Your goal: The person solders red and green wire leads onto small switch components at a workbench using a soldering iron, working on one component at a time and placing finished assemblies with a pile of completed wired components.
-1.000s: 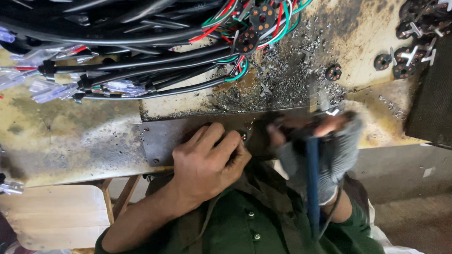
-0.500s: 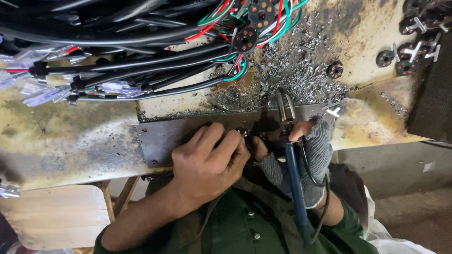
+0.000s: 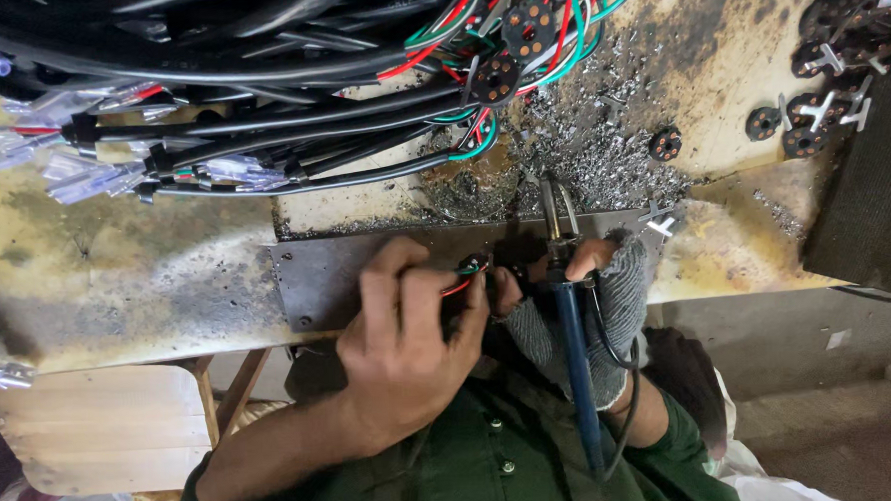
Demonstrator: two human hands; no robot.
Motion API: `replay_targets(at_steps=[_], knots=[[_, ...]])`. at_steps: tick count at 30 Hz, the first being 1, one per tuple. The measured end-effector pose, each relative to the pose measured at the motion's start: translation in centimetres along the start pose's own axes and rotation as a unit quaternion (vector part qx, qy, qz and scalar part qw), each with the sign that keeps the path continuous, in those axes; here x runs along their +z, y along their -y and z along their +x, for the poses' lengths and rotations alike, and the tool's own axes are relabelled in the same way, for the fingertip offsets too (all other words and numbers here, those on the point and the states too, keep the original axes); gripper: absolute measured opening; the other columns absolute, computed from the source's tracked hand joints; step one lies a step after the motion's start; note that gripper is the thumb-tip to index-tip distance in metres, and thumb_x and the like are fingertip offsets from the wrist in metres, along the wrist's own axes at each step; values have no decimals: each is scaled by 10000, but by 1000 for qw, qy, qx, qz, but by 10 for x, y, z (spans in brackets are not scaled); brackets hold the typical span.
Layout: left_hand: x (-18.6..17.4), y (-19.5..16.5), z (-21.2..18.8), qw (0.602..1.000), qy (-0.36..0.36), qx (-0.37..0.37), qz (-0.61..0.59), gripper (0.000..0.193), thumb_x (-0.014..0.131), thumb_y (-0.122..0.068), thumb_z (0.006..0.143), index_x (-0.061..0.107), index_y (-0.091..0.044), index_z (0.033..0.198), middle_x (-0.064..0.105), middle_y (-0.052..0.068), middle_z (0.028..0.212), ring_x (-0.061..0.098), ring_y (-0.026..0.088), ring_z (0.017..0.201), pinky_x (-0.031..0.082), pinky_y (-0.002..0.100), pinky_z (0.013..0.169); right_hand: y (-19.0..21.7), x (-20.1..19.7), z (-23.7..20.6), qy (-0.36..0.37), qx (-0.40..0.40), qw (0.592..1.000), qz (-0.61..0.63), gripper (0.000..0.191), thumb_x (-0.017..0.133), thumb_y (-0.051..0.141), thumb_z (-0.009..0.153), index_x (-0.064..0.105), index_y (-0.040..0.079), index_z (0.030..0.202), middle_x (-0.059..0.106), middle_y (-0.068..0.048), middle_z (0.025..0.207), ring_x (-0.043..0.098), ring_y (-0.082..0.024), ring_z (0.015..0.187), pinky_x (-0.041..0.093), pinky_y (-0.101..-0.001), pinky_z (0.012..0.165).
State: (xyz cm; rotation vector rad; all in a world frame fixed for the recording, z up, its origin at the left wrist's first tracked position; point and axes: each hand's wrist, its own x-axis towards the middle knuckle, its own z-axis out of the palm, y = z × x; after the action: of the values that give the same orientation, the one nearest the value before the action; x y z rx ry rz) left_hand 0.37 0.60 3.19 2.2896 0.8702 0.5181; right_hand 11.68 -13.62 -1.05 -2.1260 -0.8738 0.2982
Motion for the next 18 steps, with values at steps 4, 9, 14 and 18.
replay_targets(at_steps=[4,9,14,18], knots=[[-58,18,26,944,294,-141,-55,484,817,-353,817,674,-56,1172,707,55,1013,703,206,631,555,365,533,3,-4,4,0,-25,994,-103,512,898,119,794,444,49,1020,533,-30,834,522,-184,754,434,-310,751],[-133,-5,74,970,227,44,72,203,776,-215,885,787,-109,1058,724,18,976,710,204,767,541,363,625,6,-16,13,33,-6,999,-5,554,908,115,835,413,75,1080,589,-26,920,573,-172,840,479,-286,805],[-85,-1,91,937,-77,135,313,290,736,-238,987,716,-147,1261,670,57,1194,628,213,1015,490,413,835,4,-4,15,-2,20,997,76,530,878,48,882,399,81,1109,650,-26,946,638,-152,865,519,-293,832],[-87,54,52,939,-125,-12,322,284,730,-232,982,716,-134,1249,675,66,1167,637,226,987,498,414,809,1,2,8,-33,21,996,81,526,895,71,858,415,73,1074,634,-32,922,635,-142,819,517,-276,764]])
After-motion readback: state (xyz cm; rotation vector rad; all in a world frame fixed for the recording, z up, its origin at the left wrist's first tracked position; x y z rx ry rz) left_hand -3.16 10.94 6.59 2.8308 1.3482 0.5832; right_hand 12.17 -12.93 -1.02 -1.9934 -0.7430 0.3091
